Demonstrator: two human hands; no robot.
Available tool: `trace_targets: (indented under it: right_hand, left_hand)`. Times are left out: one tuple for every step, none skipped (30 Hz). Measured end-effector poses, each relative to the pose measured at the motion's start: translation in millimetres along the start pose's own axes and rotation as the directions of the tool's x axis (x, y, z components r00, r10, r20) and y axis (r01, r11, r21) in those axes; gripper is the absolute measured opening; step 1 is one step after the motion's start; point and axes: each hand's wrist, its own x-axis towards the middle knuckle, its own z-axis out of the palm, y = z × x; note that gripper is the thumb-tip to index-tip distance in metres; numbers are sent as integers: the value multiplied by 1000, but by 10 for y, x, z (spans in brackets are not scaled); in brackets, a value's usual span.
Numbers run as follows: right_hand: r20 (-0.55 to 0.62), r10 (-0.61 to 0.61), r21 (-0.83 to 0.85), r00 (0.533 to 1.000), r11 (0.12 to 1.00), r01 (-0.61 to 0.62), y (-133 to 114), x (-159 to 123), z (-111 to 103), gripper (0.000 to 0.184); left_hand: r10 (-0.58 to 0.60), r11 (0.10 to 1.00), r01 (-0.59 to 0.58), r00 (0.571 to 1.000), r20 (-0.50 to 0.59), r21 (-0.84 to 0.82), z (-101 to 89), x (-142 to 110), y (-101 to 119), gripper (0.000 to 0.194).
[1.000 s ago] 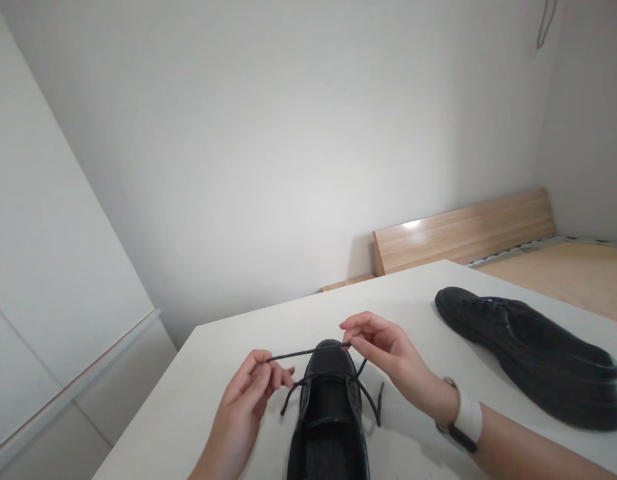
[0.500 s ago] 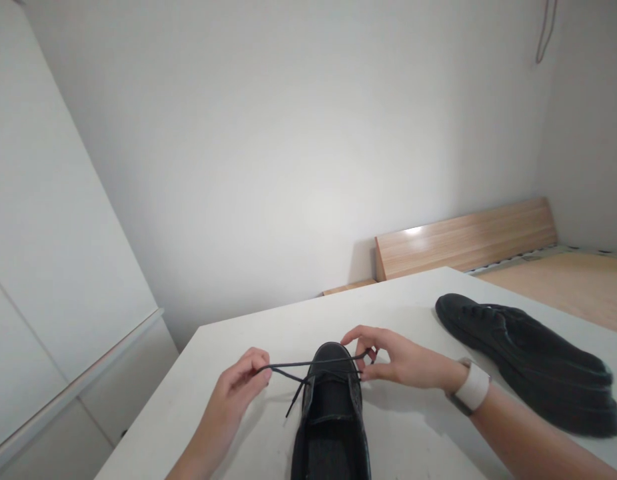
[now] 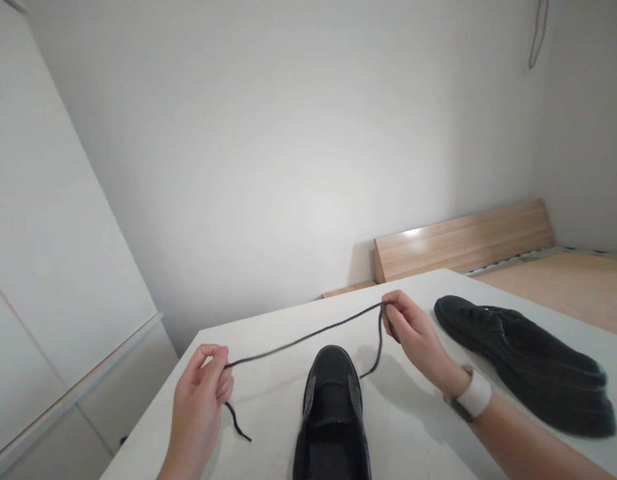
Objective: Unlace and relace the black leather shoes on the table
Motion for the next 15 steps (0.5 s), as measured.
trace_targets:
  right_hand:
    - [-94,-16,43,995,999,20,-22,-11,20,16]
    - [-175,-27,82,984,996,42,-56,-24,42,16]
    - [-238,-34,115,971,991,63,-103,-37,67,16]
    - [-279,-40,143,959,986,83,-164,-49,98,15]
    - [-292,-38,168,956,982,91,-238,-61,137,16]
    - [-273,-27,192,962,978,82,-324,-71,189,17]
    - [-221,-4,216,975,975,53,-418,-82,256,19]
    - [-138,30,237,990,972,4,-514,-93,340,21]
    - [-29,70,252,997,966,-61,-608,-105,442,22]
    - [98,109,257,989,958,-131,-693,-119,561,21]
    - [224,136,252,965,948,-192,-763,-136,693,17]
    - [333,146,242,931,942,-234,-817,-153,835,11]
    - [420,145,224,896,940,-257,-852,-171,980,5]
    - [480,132,192,867,949,-251,-869,-188,1123,6]
    - [518,103,125,849,973,-194,-872,-203,1256,12]
  left_hand:
    - [26,1000,-26,1000,-6,15,16,-15,10,36]
    - [45,998,-45,999,3,31,40,-37,19,37]
    - [51,998,-52,998,24,39,71,-64,27,38]
    - [41,998,-43,998,53,35,105,-94,32,39]
    - [16,1000,-18,996,83,14,141,-124,35,40]
    - [-14,1000,16,994,107,-18,175,-153,36,40]
    - [-45,997,53,991,123,-57,205,-178,36,40]
    - [-77,991,90,988,133,-97,229,-199,36,40]
    - [-106,983,124,985,138,-134,246,-215,37,40]
    - [-129,974,153,981,146,-168,256,-226,40,39]
    - [-150,963,181,975,163,-197,260,-234,47,39]
    - [-171,952,211,967,190,-221,258,-239,56,38]
    - [-192,940,245,955,226,-237,253,-241,66,38]
    - [-211,929,278,941,266,-244,245,-241,77,39]
    - [-225,922,302,927,300,-241,236,-240,85,40]
